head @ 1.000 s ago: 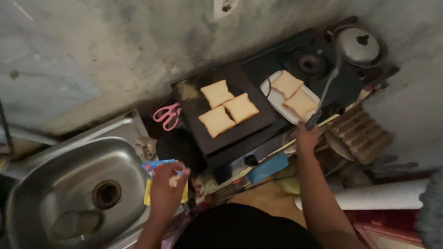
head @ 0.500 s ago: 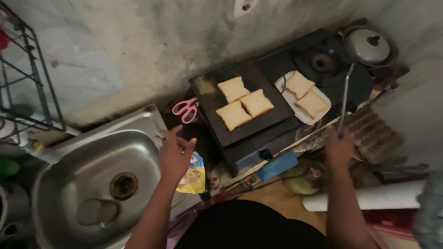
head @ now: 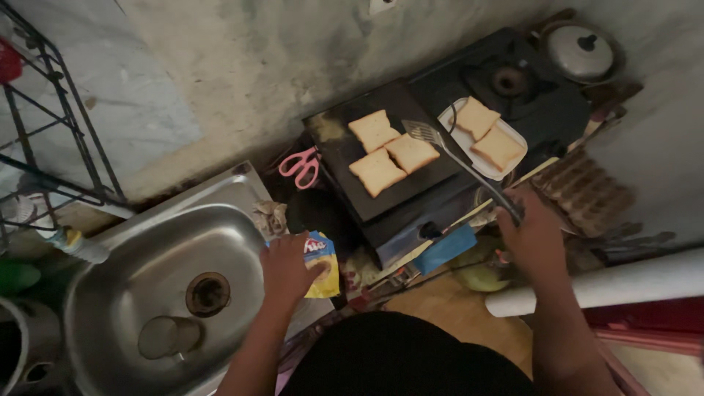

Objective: The person toasts slices of bread on a flat griddle set on a gas stove, using a spatula to flip the slices and move the browned ones onto a plate. They take fresh slices from a bread package and repeat the process until a plate of toasted bread accumulates.

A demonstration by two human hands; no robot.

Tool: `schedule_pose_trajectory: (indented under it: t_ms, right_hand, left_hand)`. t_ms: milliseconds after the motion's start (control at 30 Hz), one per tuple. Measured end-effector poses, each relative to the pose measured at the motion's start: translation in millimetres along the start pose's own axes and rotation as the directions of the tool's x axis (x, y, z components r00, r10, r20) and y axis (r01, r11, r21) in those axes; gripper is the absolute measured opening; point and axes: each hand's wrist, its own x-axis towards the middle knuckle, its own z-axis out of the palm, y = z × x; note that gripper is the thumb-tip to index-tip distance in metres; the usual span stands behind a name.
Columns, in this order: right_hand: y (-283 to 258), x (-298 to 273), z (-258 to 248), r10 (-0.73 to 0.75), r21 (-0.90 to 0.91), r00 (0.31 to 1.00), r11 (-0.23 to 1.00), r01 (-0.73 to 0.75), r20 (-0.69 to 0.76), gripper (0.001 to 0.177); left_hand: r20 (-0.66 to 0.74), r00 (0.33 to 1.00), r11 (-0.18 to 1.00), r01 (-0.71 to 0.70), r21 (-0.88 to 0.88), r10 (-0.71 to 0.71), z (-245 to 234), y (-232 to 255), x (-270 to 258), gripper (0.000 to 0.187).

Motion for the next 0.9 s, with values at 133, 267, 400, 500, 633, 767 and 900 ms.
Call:
schedule_pose_trajectory:
  t_ms: [133,267,400,500,633,767,900]
  right_hand:
    - [-9,-19,5,0.043,-0.010,0.999,0.999,-0.043,-0.002,0.036]
    - [-3,-30,17,-0.399,-0.207,0.901,0.908,0.364,-0.167,0.035]
    - [9,-28,26,-0.153,-0.051,0.982,0.988,0.148,-0.110,0.037]
    - [18,-23,20,0.095,0.099,0.994,0.991,-0.089,-0.054,0.038]
    - [34,-16,10,-0.106,-0.036,0.976,0.994,0.101,-0.192,0.036]
    - [43,-13,14,-0.322,-0.028,0.919,0.946,0.324,-0.226,0.034]
    - [44,-15,12,-0.066,-0.004,0.980,0.998,0.067,-0.186,0.035]
  left_hand:
    - [0.109,0.994,0.997,0.011,0.082,-0.020,7,-3,-3,0.094]
    - [0.134,0.989,0.996,0.057,0.075,-0.067,20,-8,-3,0.114]
    - [0.055,0.978,0.959,0.209,-0.193,-0.202,41,-21,-7,0.122]
    - [-0.073,0.940,0.929,0.313,-0.197,-0.333,53,-26,-11,0.129]
    - [-0.093,0.896,0.880,0.401,-0.255,-0.435,55,-36,-6,0.131]
    - [-0.038,0.857,0.810,0.469,-0.352,-0.513,58,-43,-5,0.130]
    - [-0.109,0.824,0.715,0.406,-0.570,-0.555,64,-51,-5,0.126]
